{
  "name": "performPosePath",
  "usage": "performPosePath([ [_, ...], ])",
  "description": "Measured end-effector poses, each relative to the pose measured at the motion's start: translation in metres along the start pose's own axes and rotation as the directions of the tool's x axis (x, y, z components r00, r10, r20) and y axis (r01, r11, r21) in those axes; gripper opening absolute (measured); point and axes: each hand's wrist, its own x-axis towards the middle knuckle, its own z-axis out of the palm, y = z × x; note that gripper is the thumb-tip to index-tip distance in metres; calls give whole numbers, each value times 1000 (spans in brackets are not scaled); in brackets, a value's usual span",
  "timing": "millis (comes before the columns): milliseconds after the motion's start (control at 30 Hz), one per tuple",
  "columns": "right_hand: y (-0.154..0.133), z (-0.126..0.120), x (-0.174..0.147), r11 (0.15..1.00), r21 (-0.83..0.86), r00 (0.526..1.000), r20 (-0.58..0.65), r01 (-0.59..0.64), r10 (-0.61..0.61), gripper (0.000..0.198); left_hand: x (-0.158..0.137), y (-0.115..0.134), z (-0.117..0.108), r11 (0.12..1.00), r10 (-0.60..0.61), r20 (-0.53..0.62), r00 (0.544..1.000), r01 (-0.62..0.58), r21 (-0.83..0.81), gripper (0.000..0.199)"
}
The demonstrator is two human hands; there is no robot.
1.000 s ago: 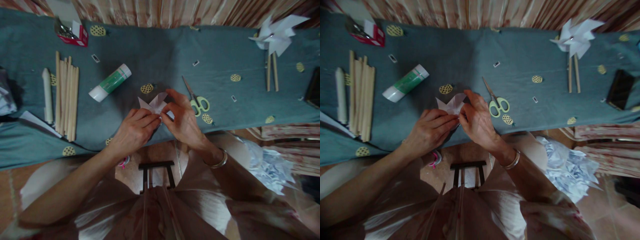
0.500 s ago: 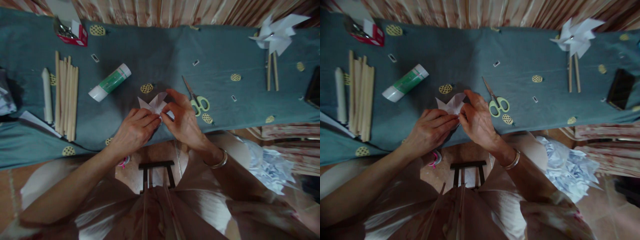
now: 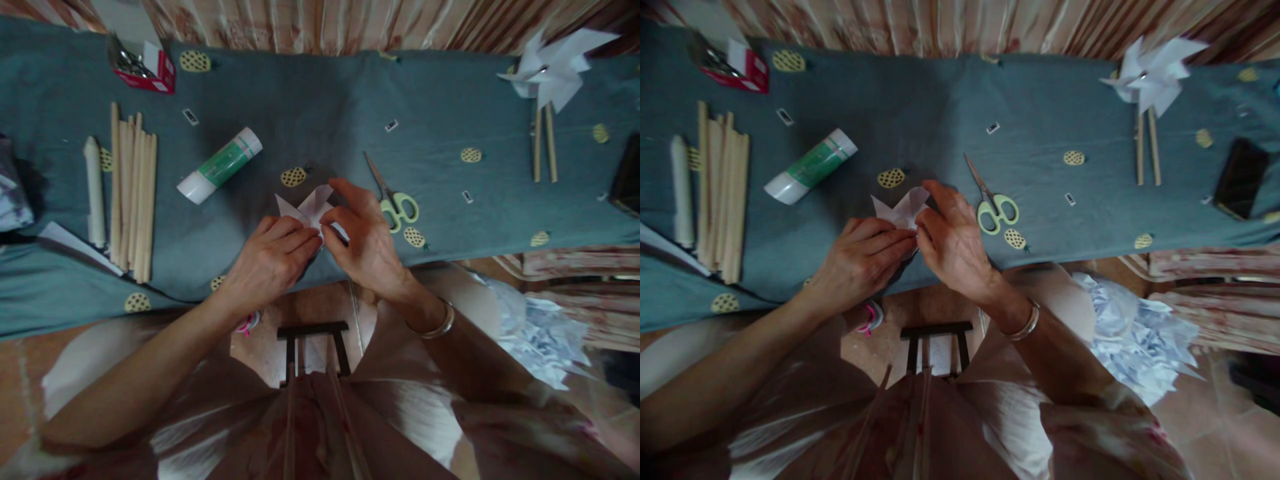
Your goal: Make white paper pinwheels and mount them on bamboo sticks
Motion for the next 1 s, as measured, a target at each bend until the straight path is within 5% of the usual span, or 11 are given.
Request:
performPosePath([
  [233, 5, -6, -5, 994, 95, 989, 140, 45, -58, 39, 0, -1, 1, 1000, 7, -24, 1000, -7, -22, 26],
  [567, 8, -8, -5, 987, 86, 977, 155, 132, -144, 31, -3, -9, -2, 970, -138, -117, 983, 111, -217, 26],
  [833, 11, -9, -5, 975, 71, 962, 167, 209, -218, 27, -19, -15, -19, 841, -458, -145, 877, 374, -391, 26],
  [1000, 12, -9, -3, 969, 52, 950, 192, 242, -247, 25, -26, -14, -16, 712, -571, -57, 819, 459, -532, 25],
])
